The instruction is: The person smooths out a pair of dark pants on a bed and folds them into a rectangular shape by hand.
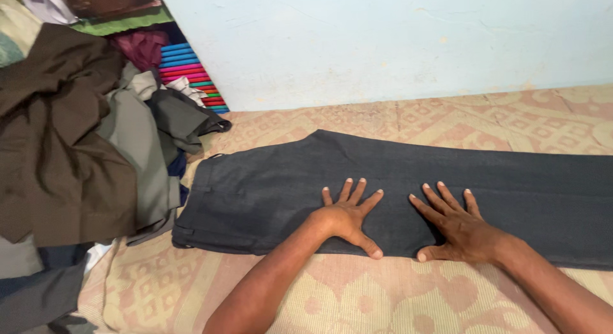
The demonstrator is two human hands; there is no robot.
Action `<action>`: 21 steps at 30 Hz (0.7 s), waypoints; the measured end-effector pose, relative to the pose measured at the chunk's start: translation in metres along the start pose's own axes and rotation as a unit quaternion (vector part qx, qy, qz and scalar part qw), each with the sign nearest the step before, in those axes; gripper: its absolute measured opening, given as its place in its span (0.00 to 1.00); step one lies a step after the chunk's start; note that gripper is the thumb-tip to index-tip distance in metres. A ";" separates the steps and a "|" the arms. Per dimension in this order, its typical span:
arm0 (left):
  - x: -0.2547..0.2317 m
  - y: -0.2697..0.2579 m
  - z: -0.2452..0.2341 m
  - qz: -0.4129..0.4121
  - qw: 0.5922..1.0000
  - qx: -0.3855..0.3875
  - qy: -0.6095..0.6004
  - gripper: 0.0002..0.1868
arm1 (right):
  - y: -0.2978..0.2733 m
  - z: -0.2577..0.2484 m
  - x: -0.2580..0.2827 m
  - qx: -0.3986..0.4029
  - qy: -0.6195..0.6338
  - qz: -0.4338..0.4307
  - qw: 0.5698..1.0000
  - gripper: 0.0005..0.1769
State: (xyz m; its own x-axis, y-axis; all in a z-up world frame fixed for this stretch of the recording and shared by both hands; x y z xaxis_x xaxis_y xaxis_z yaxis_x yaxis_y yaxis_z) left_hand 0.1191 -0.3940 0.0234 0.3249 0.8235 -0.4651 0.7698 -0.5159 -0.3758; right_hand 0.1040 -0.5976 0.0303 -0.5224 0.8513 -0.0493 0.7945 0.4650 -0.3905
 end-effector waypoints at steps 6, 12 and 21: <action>0.007 0.009 -0.003 0.036 0.999 -0.039 -0.008 0.78 | 0.003 0.004 -0.002 0.009 -0.007 0.006 1.000 0.73; 0.002 -0.008 -0.005 -0.010 0.999 0.031 -0.003 0.86 | 0.004 0.004 -0.003 -0.007 0.003 -0.001 1.000 0.74; 0.021 -0.001 -0.024 0.033 0.995 -0.072 -0.062 0.71 | 0.005 -0.017 -0.046 -0.132 0.030 0.056 0.989 0.63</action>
State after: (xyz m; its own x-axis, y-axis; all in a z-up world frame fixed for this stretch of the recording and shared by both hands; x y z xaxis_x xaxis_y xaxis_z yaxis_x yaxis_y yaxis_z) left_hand 0.1382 -0.3705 0.0335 0.3142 0.7481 -0.5845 0.8223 -0.5222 -0.2262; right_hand 0.1373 -0.6306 0.0458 -0.4130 0.9105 -0.0202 0.9039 0.4071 -0.1311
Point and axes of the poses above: each hand's wrist, its own y-axis towards the middle knuckle, its own z-axis out of the palm, x = y × z, the point moved 8 cm from there along y, towards the middle knuckle, and after that the axes turned 10 degrees about -y, right-handed, at the moved point
